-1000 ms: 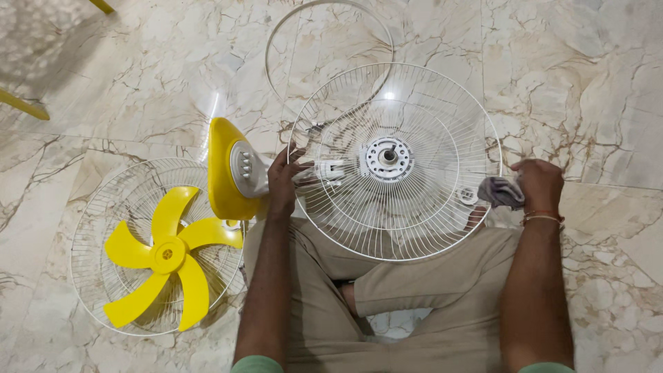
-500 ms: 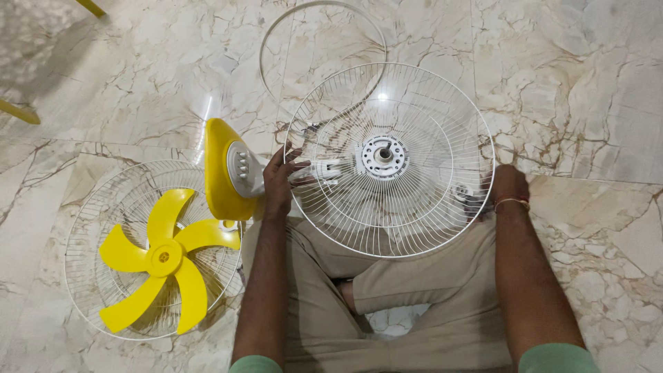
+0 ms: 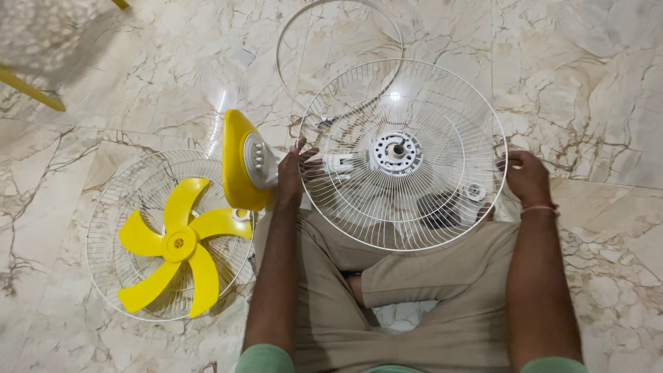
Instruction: The person assembles a table fan by first cleaning the motor shaft with a cloth, then attaching the white motor housing. They proceed to wipe the metal fan cage with the cloth and finally secure the cage to the motor assembly using a central nut.
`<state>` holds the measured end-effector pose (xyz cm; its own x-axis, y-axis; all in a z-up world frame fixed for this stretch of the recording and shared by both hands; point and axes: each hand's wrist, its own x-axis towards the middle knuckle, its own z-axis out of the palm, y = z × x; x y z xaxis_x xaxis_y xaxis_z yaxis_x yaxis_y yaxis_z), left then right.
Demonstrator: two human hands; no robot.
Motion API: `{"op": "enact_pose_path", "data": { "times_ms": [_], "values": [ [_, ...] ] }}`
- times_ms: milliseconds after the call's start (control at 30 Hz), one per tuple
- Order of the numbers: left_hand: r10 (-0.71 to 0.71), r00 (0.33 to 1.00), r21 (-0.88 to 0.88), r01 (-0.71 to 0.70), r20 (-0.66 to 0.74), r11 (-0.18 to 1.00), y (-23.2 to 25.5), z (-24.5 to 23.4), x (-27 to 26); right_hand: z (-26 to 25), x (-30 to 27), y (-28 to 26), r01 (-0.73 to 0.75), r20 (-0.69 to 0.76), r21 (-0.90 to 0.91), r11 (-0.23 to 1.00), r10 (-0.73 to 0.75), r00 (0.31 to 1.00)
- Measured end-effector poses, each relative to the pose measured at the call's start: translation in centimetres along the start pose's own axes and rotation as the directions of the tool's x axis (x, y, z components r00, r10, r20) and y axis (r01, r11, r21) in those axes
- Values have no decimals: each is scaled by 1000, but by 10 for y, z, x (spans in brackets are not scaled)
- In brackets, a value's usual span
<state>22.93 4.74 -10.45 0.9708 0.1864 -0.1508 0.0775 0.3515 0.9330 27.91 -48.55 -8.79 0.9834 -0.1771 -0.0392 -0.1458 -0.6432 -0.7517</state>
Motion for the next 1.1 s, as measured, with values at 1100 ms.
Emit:
{"op": "enact_pose_path", "data": {
  "times_ms": [1100],
  "values": [
    [23,979,274,34,-203,961,-12,-111,-214,-21,-245,113,-398,-332,47,916,390,859]
  ]
}}
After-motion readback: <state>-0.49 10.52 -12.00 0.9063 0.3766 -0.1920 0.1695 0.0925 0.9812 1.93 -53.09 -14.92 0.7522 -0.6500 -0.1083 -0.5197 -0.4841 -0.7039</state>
